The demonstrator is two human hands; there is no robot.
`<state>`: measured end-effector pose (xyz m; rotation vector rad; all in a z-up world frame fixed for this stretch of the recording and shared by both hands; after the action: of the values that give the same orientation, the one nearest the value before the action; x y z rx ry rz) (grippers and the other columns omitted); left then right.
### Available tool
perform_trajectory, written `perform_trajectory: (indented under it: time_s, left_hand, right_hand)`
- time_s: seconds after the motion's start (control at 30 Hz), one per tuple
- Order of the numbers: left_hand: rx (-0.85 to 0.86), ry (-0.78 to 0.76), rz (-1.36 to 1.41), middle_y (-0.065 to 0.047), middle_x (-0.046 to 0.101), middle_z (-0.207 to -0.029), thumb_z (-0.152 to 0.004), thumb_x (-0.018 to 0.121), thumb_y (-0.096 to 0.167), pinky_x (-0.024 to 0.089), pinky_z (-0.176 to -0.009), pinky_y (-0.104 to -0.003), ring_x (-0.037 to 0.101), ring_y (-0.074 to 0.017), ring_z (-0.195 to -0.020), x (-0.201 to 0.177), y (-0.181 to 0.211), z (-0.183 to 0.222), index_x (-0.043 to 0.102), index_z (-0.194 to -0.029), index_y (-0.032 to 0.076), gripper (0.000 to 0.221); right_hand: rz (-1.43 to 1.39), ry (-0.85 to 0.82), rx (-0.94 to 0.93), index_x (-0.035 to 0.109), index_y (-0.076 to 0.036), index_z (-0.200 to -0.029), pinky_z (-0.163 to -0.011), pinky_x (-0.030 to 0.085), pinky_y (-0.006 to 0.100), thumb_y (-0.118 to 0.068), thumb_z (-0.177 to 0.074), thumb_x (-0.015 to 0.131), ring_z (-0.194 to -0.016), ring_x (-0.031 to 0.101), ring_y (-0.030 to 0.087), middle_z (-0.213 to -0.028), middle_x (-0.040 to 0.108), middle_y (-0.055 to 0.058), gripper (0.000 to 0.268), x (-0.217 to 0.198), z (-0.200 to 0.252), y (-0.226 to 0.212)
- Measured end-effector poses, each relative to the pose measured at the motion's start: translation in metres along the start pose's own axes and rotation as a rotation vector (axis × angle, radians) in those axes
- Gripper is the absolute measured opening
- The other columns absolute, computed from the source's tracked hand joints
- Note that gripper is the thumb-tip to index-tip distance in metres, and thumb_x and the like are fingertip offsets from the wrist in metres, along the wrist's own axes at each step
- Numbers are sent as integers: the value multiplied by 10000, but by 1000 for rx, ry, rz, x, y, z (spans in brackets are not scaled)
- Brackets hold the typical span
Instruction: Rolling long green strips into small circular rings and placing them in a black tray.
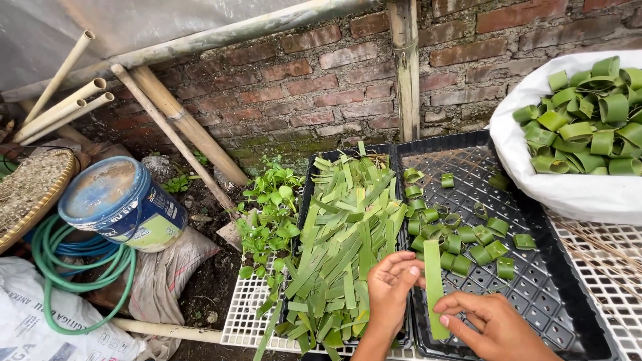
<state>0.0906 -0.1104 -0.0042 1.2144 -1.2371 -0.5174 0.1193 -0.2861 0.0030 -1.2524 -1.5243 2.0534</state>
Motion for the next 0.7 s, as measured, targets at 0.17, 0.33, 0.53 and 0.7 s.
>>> perform_trajectory:
  time_s: [0.17,0.33,0.53,0.7]
  left_hand:
    - [-162,16,46,-201,782,-935,-836,810,-20,646,-598,-326,721,-201,-639,0,8,3,660,-1191,-55,387]
    - [-456,-49,-192,-136,726,-910,-1010,712,146,599,-440,-211,694,-126,-649,-9,-18,10,728,-1150,31,182]
    - [-235,17,-47,-132,753,-853,-769,899,5,643,-631,-312,716,-161,-711,-37,-48,0,764,-1110,-32,369]
    - [295,-137,-515,-79,764,-990,-922,720,9,577,-829,-300,709,-187,-931,14,56,18,808,-1083,89,200]
  right_hand:
    - [-57,-127,137,958,-246,-1071,-549,351,166,-209,-854,762,-506,517,-11,-781,928,-75,295,10,-1,25]
    - [-62,-32,-1,939,-205,-946,-691,624,186,-186,-802,819,-866,883,-37,-886,982,-82,188,15,-11,42]
    - [164,31,-261,891,-328,-923,-475,425,215,-339,-796,814,-431,375,83,-614,821,-178,149,28,-27,55]
    - [-498,132,189,942,140,-885,-809,659,354,-13,-815,841,-762,822,224,-731,926,228,196,26,-27,73]
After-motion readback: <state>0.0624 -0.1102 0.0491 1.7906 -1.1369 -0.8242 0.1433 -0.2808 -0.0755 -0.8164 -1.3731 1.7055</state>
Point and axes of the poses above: each hand's wrist, its own z-axis away from the middle knuckle, its own x-axis out of the palm, y = z × x, the point moved 8 cm from there along -z, towards the middle knuckle
